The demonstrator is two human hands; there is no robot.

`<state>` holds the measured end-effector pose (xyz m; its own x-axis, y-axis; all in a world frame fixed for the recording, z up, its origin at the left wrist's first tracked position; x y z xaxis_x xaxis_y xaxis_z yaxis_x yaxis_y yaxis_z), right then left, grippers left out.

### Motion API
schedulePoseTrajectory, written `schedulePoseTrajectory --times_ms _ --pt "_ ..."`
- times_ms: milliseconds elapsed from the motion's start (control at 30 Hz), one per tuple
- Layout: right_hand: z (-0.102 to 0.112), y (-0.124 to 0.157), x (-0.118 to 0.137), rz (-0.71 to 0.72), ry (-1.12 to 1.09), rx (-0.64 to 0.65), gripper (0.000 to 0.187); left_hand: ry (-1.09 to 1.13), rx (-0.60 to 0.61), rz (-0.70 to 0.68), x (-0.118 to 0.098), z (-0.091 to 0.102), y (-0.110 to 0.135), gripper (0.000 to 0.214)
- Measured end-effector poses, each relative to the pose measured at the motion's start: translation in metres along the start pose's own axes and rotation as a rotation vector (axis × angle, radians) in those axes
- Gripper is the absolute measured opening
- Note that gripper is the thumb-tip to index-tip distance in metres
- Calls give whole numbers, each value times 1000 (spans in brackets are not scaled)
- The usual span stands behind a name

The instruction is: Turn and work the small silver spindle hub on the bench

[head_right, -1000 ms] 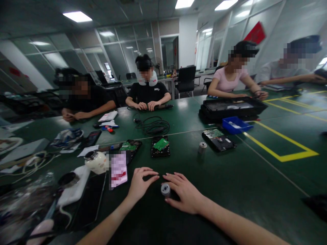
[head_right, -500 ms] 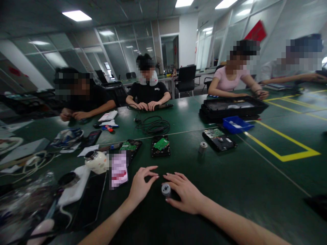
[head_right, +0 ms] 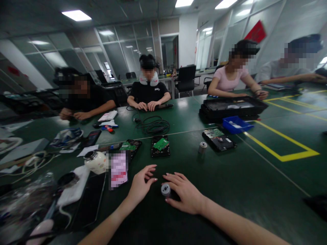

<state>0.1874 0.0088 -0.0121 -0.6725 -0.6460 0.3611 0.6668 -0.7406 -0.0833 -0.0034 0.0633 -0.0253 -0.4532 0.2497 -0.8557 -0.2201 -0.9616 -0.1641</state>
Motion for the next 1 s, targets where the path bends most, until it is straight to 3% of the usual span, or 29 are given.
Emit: schedulePoseTrajectory --times_ms 333,700,1000 --pt "2 0 1 4 -42 -19 48 -2 41 -50 -2 2 2 43" --pt "-2 0 -1 24 -46 -49 53 205 81 -279 -68 3 23 20" --pt "-3 0 -2 30 -53 -72 55 223 29 -333 -63 -2 26 9"
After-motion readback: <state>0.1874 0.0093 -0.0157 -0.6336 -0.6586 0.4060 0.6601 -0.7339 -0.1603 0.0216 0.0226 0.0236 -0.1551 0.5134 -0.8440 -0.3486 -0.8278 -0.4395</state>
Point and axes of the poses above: each hand's wrist, its own y-axis away from the middle knuckle, its own z-axis out of the back of the hand, x = y × z, the point moved 4 cm from there along -y, towards the middle knuckle, and after that the axes turned 6 degrees about y, right-handed, at the moved point
